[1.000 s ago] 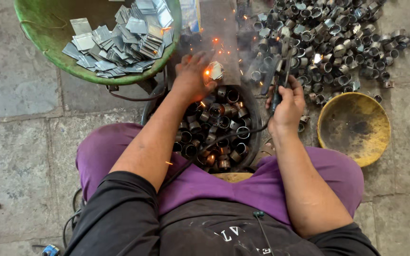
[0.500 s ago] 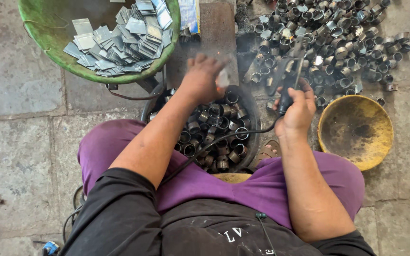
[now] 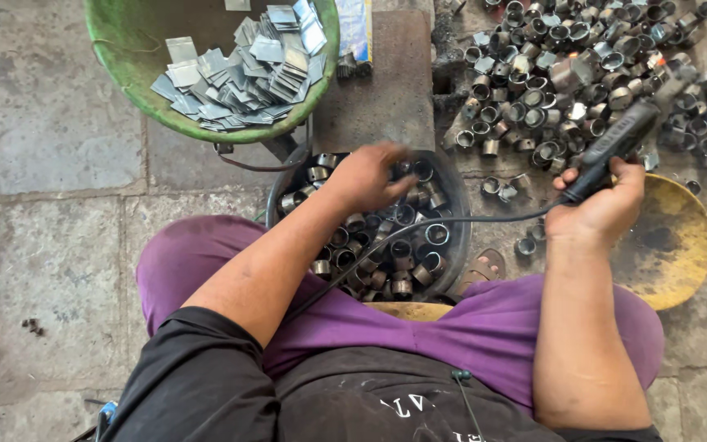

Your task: The person sits on the floor and repeatedly picks up small metal tubes and square metal plates. They use a handheld welding tool to attach the plates to the tubes, creating bright sparks, then place the finished pieces into a pile.

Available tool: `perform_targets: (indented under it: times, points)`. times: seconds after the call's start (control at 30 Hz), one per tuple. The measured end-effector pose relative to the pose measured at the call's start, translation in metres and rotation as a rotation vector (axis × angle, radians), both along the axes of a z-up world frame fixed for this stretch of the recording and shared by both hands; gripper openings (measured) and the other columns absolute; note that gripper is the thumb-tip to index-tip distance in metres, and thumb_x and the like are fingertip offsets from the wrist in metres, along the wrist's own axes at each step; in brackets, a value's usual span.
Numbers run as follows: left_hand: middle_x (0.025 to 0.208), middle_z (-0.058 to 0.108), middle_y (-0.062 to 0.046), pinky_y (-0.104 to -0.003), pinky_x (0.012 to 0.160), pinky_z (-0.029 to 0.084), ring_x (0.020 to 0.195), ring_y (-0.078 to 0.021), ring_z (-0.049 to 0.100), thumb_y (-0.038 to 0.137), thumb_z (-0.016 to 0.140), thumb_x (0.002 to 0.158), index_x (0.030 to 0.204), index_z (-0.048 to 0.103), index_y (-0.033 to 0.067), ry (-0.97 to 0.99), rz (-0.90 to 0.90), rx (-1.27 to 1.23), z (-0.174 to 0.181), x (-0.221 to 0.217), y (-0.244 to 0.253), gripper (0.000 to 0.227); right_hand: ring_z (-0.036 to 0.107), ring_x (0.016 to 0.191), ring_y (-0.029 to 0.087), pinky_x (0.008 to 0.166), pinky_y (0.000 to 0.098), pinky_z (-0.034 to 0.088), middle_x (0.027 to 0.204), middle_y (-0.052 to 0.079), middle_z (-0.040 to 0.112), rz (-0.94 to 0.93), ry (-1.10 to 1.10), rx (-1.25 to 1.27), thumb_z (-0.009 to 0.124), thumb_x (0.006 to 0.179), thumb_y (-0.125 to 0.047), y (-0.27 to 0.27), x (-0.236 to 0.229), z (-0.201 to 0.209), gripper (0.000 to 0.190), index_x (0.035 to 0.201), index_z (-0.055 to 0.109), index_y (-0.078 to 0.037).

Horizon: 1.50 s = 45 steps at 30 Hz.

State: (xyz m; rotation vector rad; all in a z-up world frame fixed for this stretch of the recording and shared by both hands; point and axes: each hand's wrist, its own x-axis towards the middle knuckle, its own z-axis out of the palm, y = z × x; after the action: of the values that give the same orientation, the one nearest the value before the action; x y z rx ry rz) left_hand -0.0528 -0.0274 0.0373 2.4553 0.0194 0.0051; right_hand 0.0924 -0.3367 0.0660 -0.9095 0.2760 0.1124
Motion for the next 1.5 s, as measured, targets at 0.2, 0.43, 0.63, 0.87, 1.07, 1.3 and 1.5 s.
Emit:
perform_targets:
  times: [0.2,0.43,0.63,0.87,1.07,1.3,1.5]
  points:
    - [0.12,0.075,-0.008,-0.049,0.089,0.057,0.112,-0.0319,0.071,0.027,0.072,0.084,0.116,0.078,0.0163,1.041,-0.059,0.446,-0.08,-0.063,0.033,0.034,0.059,0.063,0.019,0.057,0.0339,0.047,0.082,0.007,0.064,0.028,0.177,0.014,0.061,0.092,-0.027,0.01,-0.002,-0.01,0.022,0.097,0.062,-0.006]
    - [0.127,0.072,-0.007,-0.046,0.084,0.059,0.114,-0.0261,0.07,0.017,0.061,0.097,0.119,0.076,0.0138,0.844,0.033,0.648,-0.165,-0.083,0.051,0.027,0.059,0.061,0.02,0.054,0.0355,0.048,0.082,0.008,0.065,0.054,0.073,-0.043,0.06,0.091,-0.021,0.039,-0.022,-0.002,0.016,0.099,0.061,-0.008]
    - [0.114,0.075,-0.01,-0.041,0.083,0.058,0.106,-0.028,0.073,0.015,0.064,0.092,0.108,0.078,0.0108,0.664,-0.033,0.571,-0.186,-0.073,0.045,0.021,0.059,0.058,0.021,0.051,0.0347,0.047,0.083,0.009,0.069,0.053,0.053,-0.085,0.059,0.089,-0.017,0.045,-0.027,0.004,0.015,0.103,0.061,-0.012]
    - [0.095,0.076,-0.016,-0.042,0.08,0.058,0.088,-0.0339,0.073,0.02,0.083,0.075,0.093,0.077,0.0085,0.488,-0.094,0.086,-0.08,-0.01,0.034,0.023,0.058,0.057,0.021,0.051,0.0357,0.047,0.081,0.007,0.065,0.007,0.061,-0.053,0.059,0.09,-0.017,0.025,-0.017,0.001,0.014,0.102,0.061,-0.012]
    - [0.098,0.077,-0.015,-0.044,0.083,0.058,0.093,-0.0355,0.072,0.017,0.074,0.075,0.097,0.077,0.0097,0.247,-0.06,0.026,-0.078,0.003,0.02,0.023,0.058,0.057,0.022,0.052,0.0368,0.048,0.08,0.009,0.064,0.011,0.069,-0.039,0.059,0.092,-0.017,0.024,-0.014,-0.002,0.01,0.097,0.061,-0.009]
    - [0.111,0.073,-0.014,-0.045,0.088,0.058,0.105,-0.0345,0.069,0.019,0.074,0.077,0.121,0.07,0.0145,0.673,-0.295,0.311,-0.146,-0.034,-0.014,0.044,0.058,0.057,0.022,0.052,0.0363,0.048,0.083,0.01,0.066,0.028,0.018,-0.074,0.057,0.091,-0.015,0.027,-0.023,0.004,0.014,0.103,0.061,-0.009]
    - [0.14,0.057,-0.013,-0.046,0.099,0.051,0.124,-0.0334,0.06,0.018,0.072,0.083,0.118,0.074,0.0135,0.646,-0.229,0.435,-0.146,-0.034,-0.037,0.035,0.059,0.057,0.022,0.052,0.0359,0.049,0.084,0.009,0.067,0.021,0.056,-0.064,0.057,0.092,-0.015,0.025,-0.025,0.009,0.017,0.107,0.06,-0.008]
